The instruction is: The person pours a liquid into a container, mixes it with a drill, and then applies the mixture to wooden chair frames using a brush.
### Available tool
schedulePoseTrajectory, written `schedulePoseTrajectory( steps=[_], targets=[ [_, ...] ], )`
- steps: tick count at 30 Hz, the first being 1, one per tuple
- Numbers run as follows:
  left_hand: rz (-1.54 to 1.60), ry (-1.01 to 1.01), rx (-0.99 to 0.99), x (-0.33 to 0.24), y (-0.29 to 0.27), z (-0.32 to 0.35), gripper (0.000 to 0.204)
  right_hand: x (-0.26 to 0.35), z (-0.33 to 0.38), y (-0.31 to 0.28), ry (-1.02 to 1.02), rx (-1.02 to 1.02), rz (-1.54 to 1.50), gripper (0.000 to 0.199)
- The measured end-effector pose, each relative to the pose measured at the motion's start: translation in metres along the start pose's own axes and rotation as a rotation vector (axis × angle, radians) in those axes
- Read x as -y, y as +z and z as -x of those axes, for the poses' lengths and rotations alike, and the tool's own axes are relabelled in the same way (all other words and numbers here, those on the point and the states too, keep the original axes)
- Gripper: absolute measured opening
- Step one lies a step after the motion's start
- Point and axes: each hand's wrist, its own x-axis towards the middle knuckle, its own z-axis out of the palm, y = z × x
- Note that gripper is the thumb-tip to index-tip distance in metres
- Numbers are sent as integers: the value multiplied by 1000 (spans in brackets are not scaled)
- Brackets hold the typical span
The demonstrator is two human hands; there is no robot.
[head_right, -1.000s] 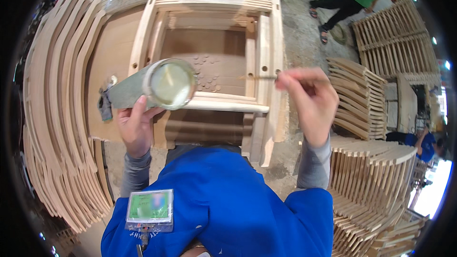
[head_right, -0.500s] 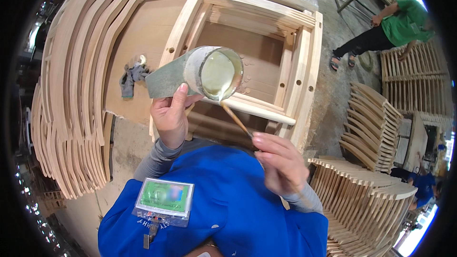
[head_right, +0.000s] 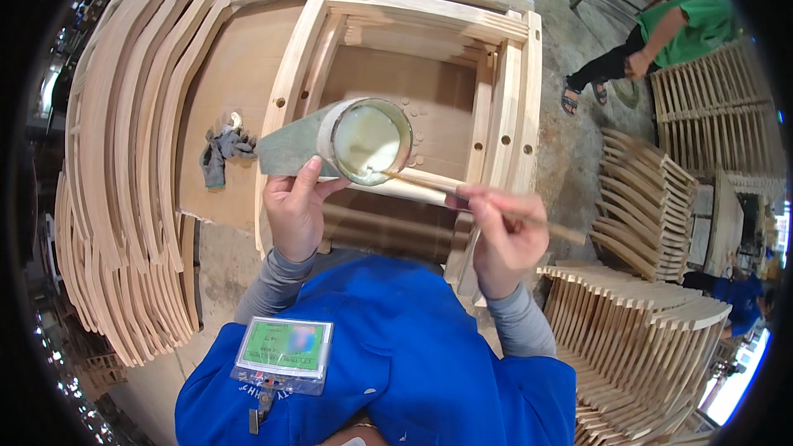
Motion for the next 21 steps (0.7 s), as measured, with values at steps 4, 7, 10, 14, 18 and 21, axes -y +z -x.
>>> schedulePoseTrajectory(
  steps=[4, 7, 10, 14, 18, 21],
  targets=[
    [108, -193, -34, -1, -23, -1, 22, -6, -48, 14, 160, -9, -24, 5],
    [141, -290, -105, -12, -51, 4, 27, -18, -86, 56, 224, 99, -3, 8],
    [123, -282, -236, -30, -84, 11, 27, -53, -116, 104, 211, 264, 31, 9],
    [131, -190, -336, -59, -125, 13, 24, -121, -135, 156, 192, 477, 226, 11],
    [81, -102, -433, -81, -164, 15, 22, -159, -136, 194, 86, 559, 360, 17],
    [103, -69, -470, -91, -178, 14, 23, -178, -135, 201, 14, 619, 458, 19]
  ],
)
